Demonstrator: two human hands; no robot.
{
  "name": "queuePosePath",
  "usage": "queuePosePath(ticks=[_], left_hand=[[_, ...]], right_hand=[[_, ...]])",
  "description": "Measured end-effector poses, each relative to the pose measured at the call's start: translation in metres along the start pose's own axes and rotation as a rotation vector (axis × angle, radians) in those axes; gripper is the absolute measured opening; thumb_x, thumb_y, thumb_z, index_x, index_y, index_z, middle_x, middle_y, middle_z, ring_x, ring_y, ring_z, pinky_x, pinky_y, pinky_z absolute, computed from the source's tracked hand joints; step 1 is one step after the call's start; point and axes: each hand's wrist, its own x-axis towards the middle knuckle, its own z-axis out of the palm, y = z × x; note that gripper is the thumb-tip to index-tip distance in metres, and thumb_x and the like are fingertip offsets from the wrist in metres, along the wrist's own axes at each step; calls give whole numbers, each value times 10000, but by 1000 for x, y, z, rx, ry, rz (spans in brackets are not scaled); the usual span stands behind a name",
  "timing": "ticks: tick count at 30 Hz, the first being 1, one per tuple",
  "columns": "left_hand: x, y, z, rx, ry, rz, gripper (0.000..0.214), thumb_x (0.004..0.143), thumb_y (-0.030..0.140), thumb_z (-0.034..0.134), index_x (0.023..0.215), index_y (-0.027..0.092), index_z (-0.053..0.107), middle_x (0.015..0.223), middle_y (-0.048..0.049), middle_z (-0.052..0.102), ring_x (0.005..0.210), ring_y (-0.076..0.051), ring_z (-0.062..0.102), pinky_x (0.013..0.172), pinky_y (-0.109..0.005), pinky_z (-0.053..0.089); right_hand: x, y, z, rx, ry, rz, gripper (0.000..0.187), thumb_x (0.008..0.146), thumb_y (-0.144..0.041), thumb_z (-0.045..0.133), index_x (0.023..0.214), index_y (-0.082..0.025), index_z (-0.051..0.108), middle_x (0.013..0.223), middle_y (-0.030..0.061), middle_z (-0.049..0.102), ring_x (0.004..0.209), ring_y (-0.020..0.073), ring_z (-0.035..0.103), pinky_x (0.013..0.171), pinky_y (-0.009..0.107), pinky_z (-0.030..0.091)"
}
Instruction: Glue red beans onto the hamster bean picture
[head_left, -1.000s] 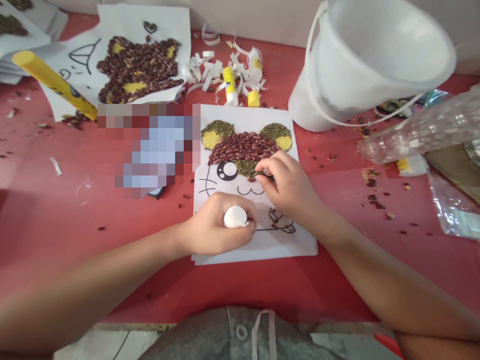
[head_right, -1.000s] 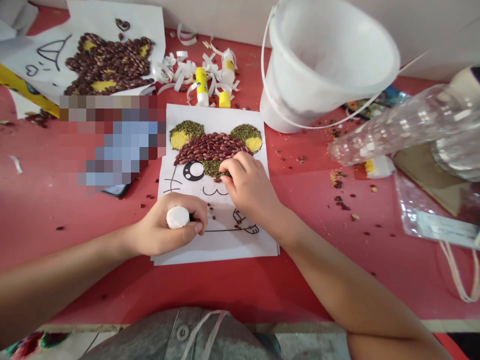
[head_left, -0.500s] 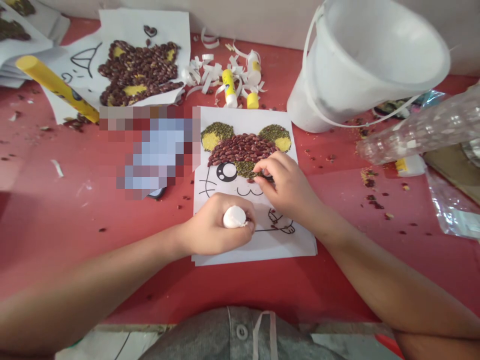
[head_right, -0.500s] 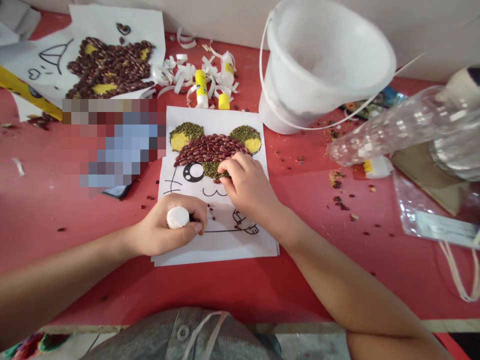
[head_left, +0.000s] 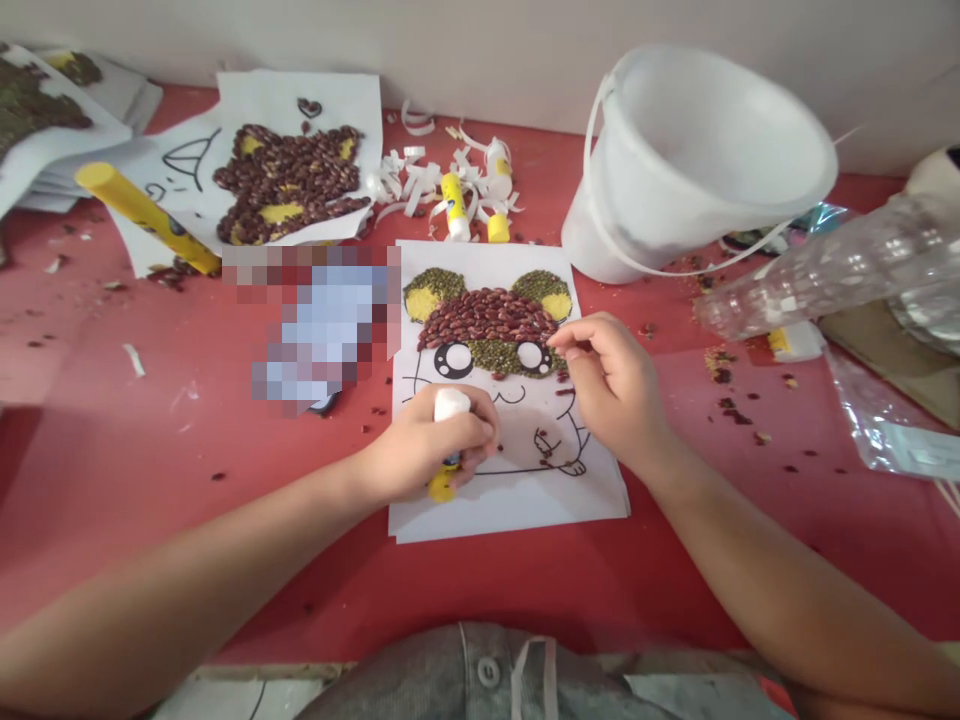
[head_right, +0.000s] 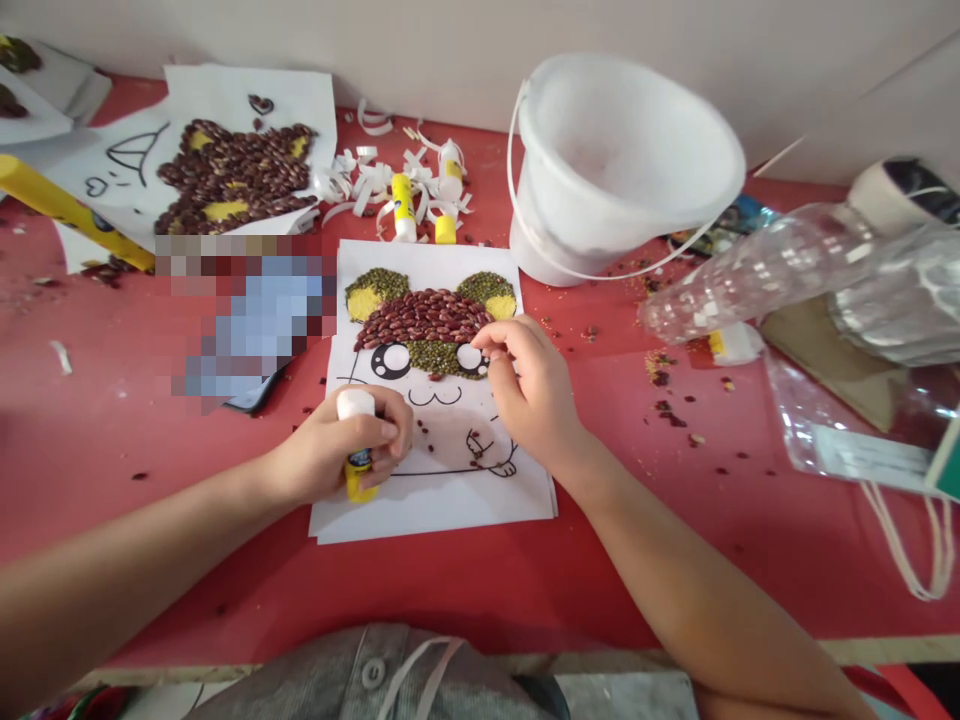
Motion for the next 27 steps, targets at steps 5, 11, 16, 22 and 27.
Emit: queuePosePath(ticks=[5, 11, 16, 22, 27], left_hand=[[-1, 5, 2, -352, -54, 5, 135, 581, 180, 539, 451, 145, 542, 387, 30, 401, 347, -58, 319, 272, -146, 251], [-2, 2, 3, -539, 13, -44, 163, 606, 171, 508, 452, 131, 541, 411, 30, 344, 373, -61, 347, 267, -121, 258], [-2, -6, 6, -570, 40, -79, 143, 570, 154, 503, 563, 98, 634, 488, -4, 472, 449, -85, 482, 398, -181, 458], [-1, -7, 11, -650, 138, -70, 249, 550, 134, 509, 695, 77, 703, 673, -76, 676, 689, -160, 651, 758, -288, 559], [0, -6, 12, -680, 174, -61, 367, 567, 158, 483, 833, 62, 718, 867, -123, 726, 908, -213, 657, 978, -354, 454]], right_hand=[[-4, -8, -5, 20, 25, 100, 194, 807, -64, 419, 827, -209, 546, 773, 10, 565, 732, 135, 552, 647, 275, 445], [-13, -16, -5, 79, 1, 134, 188, 813, -69, 416, 842, -209, 537, 783, 5, 552, 729, 129, 547, 643, 263, 448], [-20, -26, -4, 142, -40, 101, 190, 823, -56, 413, 835, -204, 531, 770, -3, 539, 727, 118, 547, 644, 252, 444], [-24, -35, 3, 217, -102, 72, 194, 826, -45, 414, 825, -205, 524, 774, -1, 551, 730, 118, 542, 655, 255, 450], [-25, -36, 3, 166, -76, -24, 170, 829, -59, 457, 864, -209, 528, 822, 18, 548, 774, 139, 553, 688, 290, 469]])
